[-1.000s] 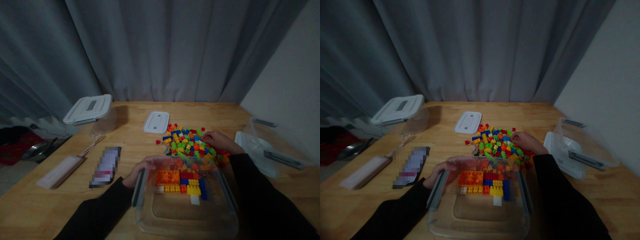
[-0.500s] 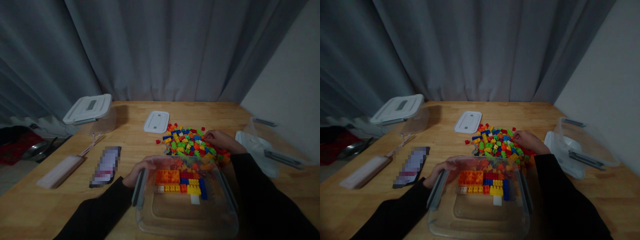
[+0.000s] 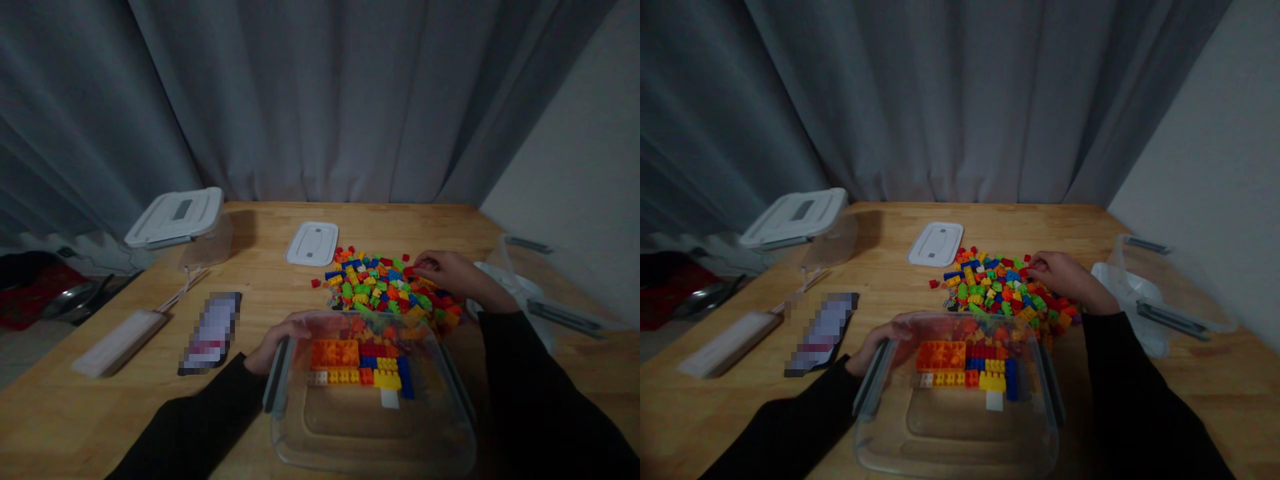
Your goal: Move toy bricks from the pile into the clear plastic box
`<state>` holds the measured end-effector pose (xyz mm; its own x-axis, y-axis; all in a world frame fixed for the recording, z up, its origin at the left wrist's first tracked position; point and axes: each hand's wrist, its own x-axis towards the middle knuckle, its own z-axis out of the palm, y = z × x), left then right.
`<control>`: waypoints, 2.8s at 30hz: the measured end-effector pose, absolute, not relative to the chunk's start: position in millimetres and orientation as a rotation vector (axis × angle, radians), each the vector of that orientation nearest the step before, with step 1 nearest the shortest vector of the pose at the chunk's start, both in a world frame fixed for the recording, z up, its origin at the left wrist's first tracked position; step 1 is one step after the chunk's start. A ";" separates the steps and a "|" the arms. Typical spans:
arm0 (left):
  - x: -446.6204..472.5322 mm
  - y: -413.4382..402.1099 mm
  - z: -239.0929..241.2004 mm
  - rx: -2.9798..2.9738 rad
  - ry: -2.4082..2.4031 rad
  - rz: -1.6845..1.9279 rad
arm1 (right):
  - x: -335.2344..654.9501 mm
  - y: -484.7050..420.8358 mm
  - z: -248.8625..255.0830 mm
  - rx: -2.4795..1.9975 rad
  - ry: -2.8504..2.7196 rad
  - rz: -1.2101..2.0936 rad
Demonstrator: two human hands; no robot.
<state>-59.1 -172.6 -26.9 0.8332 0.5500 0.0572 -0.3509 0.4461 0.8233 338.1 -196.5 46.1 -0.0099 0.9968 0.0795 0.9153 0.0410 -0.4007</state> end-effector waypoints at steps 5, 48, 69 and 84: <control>-59.6 -172.5 -27.6 0.976 0.221 0.569 | 319.2 -209.5 66.5 -1.834 -2.010 0.294; -60.6 -171.9 -30.2 0.977 0.215 0.544 | 197.1 -279.9 67.2 -1.399 -2.687 1.038; -63.7 -169.3 -36.6 0.993 0.306 0.577 | 198.6 -285.7 34.7 -1.513 -2.799 0.935; -61.0 -172.3 -30.9 0.946 0.258 0.573 | 192.7 -283.5 48.1 -1.663 -2.749 1.012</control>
<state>-61.0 -172.3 -30.9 0.8228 0.5671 0.0372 -0.3480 0.4511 0.8218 192.7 -283.5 48.1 -0.4931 0.7280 -0.4763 0.8631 0.3404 -0.3732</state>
